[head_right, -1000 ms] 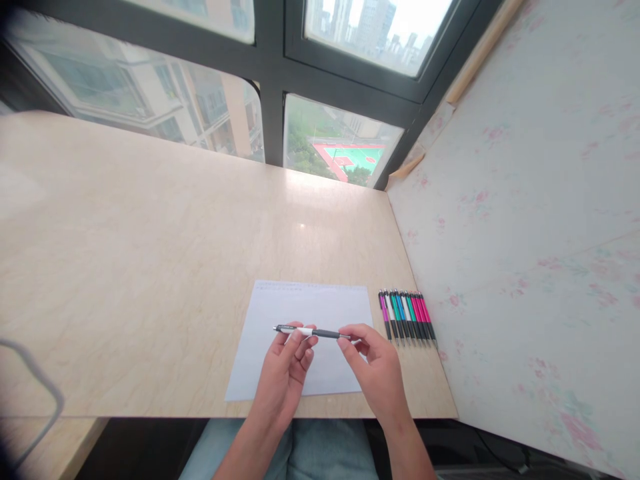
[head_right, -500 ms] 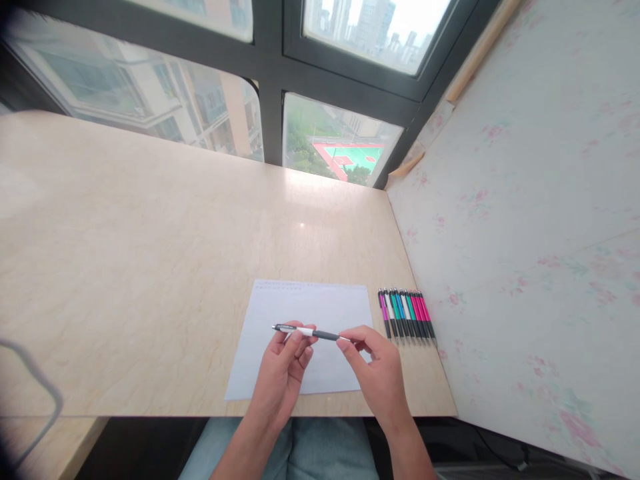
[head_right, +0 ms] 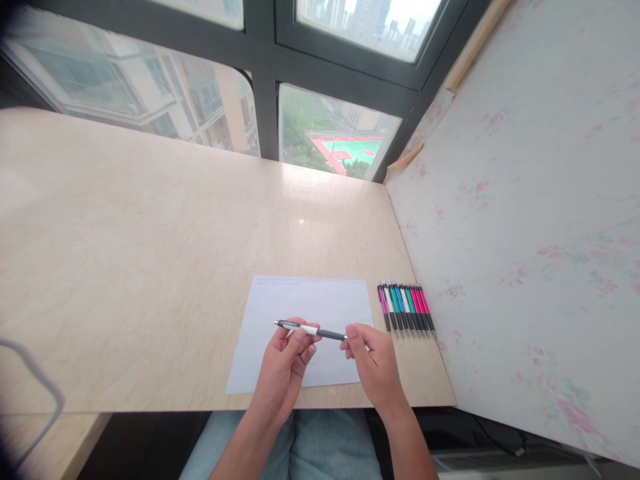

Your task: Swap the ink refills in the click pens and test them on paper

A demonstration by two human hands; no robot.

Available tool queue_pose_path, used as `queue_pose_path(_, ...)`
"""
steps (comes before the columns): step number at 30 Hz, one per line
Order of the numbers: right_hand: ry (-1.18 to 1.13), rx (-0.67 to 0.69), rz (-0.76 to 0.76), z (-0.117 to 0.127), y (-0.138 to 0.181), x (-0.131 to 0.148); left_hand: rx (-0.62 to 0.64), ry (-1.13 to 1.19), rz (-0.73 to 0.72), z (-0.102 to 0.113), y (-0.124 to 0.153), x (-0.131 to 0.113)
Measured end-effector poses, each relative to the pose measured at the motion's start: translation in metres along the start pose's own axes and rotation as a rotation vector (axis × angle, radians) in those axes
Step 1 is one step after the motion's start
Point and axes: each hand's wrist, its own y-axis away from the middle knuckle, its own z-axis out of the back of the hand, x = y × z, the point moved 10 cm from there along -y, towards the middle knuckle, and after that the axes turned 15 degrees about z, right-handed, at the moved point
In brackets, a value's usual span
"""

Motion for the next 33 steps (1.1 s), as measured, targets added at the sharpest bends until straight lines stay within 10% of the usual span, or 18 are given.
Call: queue_pose_path(33, 0.138, 0.048, 0.180, -0.002, 0.001, 0.014, 0.001, -0.022, -0.027, 0.008, -0.006, -0.001)
